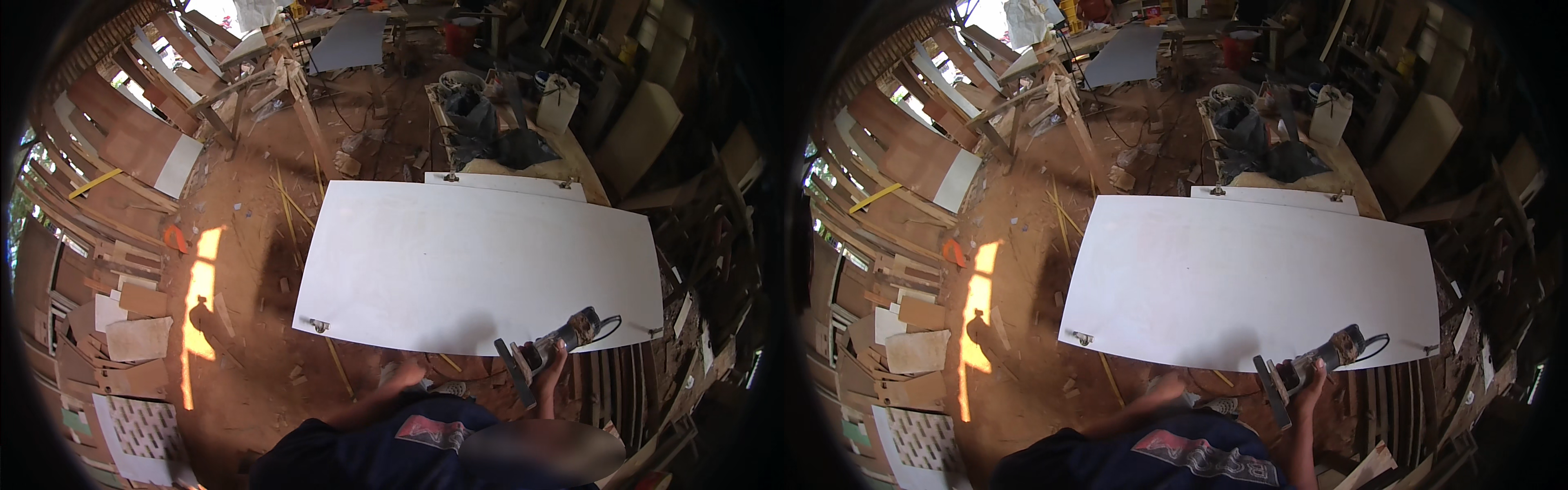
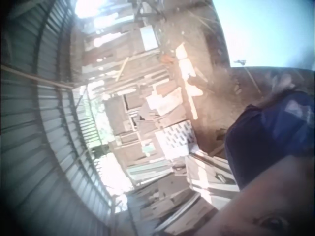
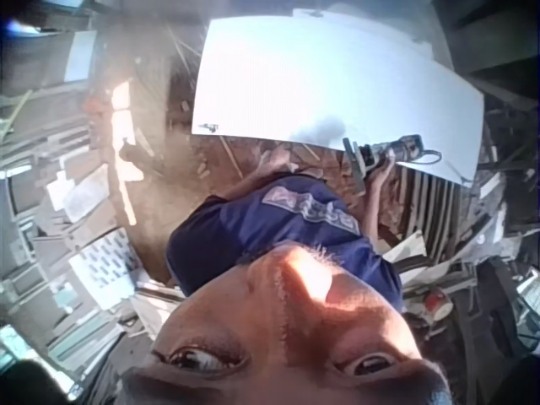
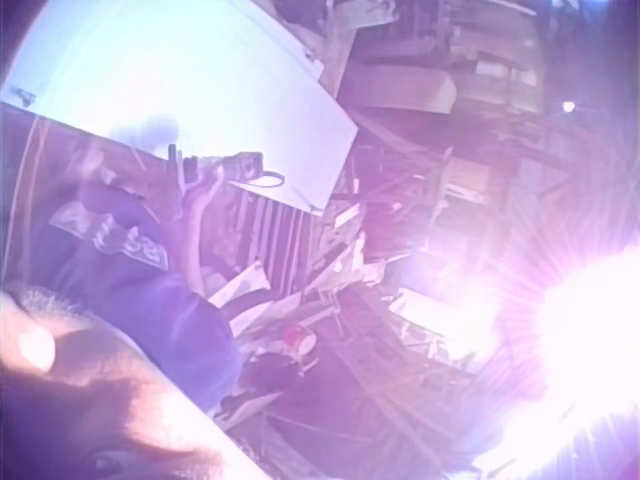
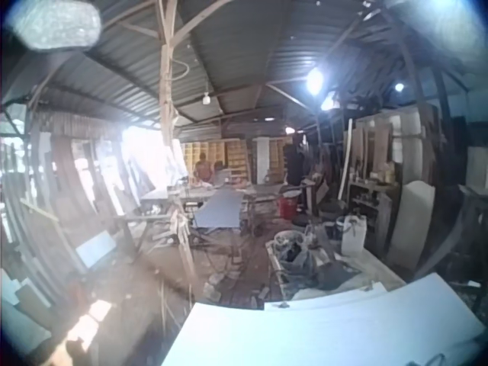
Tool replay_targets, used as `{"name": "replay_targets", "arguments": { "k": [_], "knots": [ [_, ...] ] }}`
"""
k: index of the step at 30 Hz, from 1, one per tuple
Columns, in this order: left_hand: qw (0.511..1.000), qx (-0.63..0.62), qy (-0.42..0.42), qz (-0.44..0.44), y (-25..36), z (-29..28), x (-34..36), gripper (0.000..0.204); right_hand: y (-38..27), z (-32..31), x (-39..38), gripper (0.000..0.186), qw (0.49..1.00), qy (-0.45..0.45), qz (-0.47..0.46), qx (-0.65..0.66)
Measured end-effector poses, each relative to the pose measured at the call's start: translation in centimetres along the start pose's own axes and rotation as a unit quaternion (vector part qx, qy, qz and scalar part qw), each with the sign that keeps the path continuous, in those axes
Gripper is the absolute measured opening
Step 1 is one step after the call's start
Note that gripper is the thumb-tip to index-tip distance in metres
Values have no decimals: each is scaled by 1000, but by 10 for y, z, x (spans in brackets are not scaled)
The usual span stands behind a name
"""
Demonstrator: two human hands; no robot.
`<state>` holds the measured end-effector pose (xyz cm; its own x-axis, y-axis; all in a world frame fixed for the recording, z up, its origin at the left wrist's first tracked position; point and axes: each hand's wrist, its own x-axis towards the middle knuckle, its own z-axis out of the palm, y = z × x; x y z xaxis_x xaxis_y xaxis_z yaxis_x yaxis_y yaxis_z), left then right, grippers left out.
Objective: The person uses a handheld power router to trim and finish the edges of a white board, moving the tool along the perimeter and flipping the piece to reach all sides.
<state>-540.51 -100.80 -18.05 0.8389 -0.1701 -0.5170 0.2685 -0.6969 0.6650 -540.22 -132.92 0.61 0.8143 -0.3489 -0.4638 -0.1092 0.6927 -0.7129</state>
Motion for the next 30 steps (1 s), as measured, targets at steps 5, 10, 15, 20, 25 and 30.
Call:
{"name": "replay_targets", "arguments": {
  "k": [5, 10, 15, 20, 25, 30],
  "knots": [
    [988, 19, -89, 122, 68, -75, -21, 40, -16, 16, 22, 73, 992, -83, 95, 15],
    [971, -100, 54, 211, 130, -132, -15, 23, -8, 75, 35, 62, 979, -151, 132, 37],
    [977, 54, -192, 69, 67, -124, -6, 32, 13, 78, 62, 67, 965, -198, 169, 36],
    [979, -147, -111, 82, -84, -16, -6, 30, 18, 88, 77, 71, 975, -147, 160, -50],
    [688, -709, -25, -155, -76, -4, 14, 46, 42, 87, 135, 67, 972, -145, 181, 37],
    [634, -763, -2, -124, -64, 2, 42, 52, 77, 123, 198, 57, 985, -118, 90, 90]
  ]
}}
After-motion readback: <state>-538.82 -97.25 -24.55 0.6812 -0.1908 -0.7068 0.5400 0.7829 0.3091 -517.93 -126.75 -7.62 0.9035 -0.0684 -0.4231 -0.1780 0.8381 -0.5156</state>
